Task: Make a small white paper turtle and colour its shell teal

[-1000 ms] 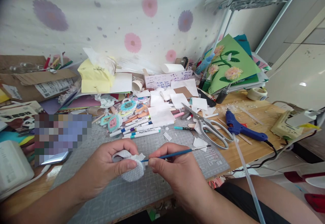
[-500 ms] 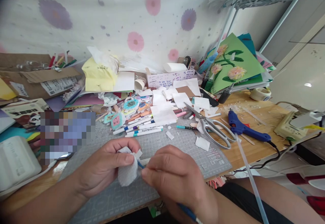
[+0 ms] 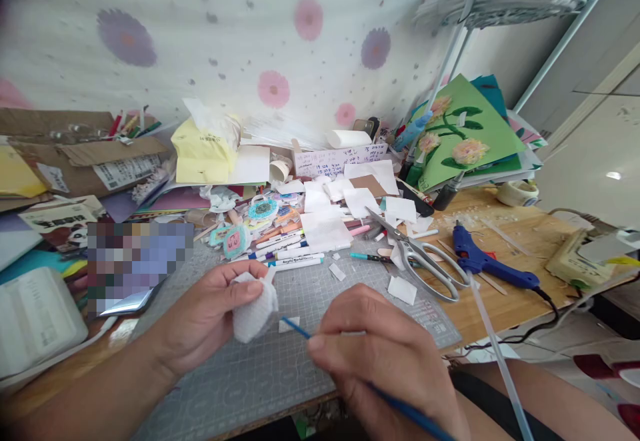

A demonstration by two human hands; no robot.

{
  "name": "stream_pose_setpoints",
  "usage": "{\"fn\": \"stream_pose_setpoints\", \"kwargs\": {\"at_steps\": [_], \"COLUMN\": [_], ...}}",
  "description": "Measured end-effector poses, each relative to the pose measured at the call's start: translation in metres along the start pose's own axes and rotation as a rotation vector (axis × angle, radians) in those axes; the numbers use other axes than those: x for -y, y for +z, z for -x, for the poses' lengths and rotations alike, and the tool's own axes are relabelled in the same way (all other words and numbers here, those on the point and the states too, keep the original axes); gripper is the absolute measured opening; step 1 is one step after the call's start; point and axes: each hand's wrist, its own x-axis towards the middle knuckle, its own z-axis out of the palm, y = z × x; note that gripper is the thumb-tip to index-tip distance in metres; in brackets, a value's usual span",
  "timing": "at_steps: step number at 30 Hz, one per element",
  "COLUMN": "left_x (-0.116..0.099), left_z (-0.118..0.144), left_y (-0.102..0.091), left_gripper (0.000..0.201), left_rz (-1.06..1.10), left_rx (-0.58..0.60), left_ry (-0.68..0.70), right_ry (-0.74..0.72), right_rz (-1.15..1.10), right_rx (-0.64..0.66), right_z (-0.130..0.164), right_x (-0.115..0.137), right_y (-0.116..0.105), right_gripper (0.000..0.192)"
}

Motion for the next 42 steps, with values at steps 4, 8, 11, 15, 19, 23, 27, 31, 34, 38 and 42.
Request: {"fn": "stream_pose_setpoints", "kwargs": {"at_steps": [4,8,11,15,19,23,27,31,34,38,42], "left_x": [0.005,0.012,0.014,0.011,0.007,0.006,0.006,0.006,0.008,0.009,0.009], "left_z": [0.001,0.003,0.003,0.003,0.002,-0.001,-0.001,-0.001,-0.001,-0.002,-0.003], "left_y": [0.003,0.008,0.009,0.008,0.006,0.005,0.003,0.002,0.004,0.005,0.003], "left_gripper": [0.024,0.025,0.023,0.021,0.016,0.016,0.021,0.036,0.026,0.020,0.026], "left_rz": [-0.155,-0.242,-0.297,-0.244,-0.219,-0.276,-0.273,-0.358,-0.519,-0.495,-0.400], "left_rx": [0.011,-0.032,-0.077,0.016,0.013,-0.027,0.011,0.119,0.092,0.004,0.020], "left_ry": [0.092,0.137,0.179,0.145,0.120,0.141,0.117,0.054,0.087,0.161,0.089], "right_ry": [0.426,0.692,0.747,0.769,0.771,0.772,0.790,0.779,0.742,0.725,0.765], "right_rz": [-0.128,-0.406,-0.500,-0.522,-0.514,-0.498,-0.491,-0.344,-0.257,-0.366,-0.521], "right_rx": [-0.344,-0.246,-0.261,-0.269,-0.227,-0.197,-0.173,-0.138,-0.121,-0.123,-0.188], "right_z": [0.001,-0.006,-0.014,-0.019,-0.016,-0.016,-0.020,-0.023,-0.020,-0.012,-0.010], "right_x": [-0.006,-0.011,-0.013,-0.015,-0.017,-0.016,-0.014,-0.013,-0.015,-0.020,-0.023], "right_y": [0.018,0.042,0.052,0.057,0.058,0.057,0.052,0.048,0.047,0.048,0.049], "right_gripper": [0.021,0.012,0.020,0.017,0.019,0.019,0.018,0.019,0.019,0.026,0.022]}}
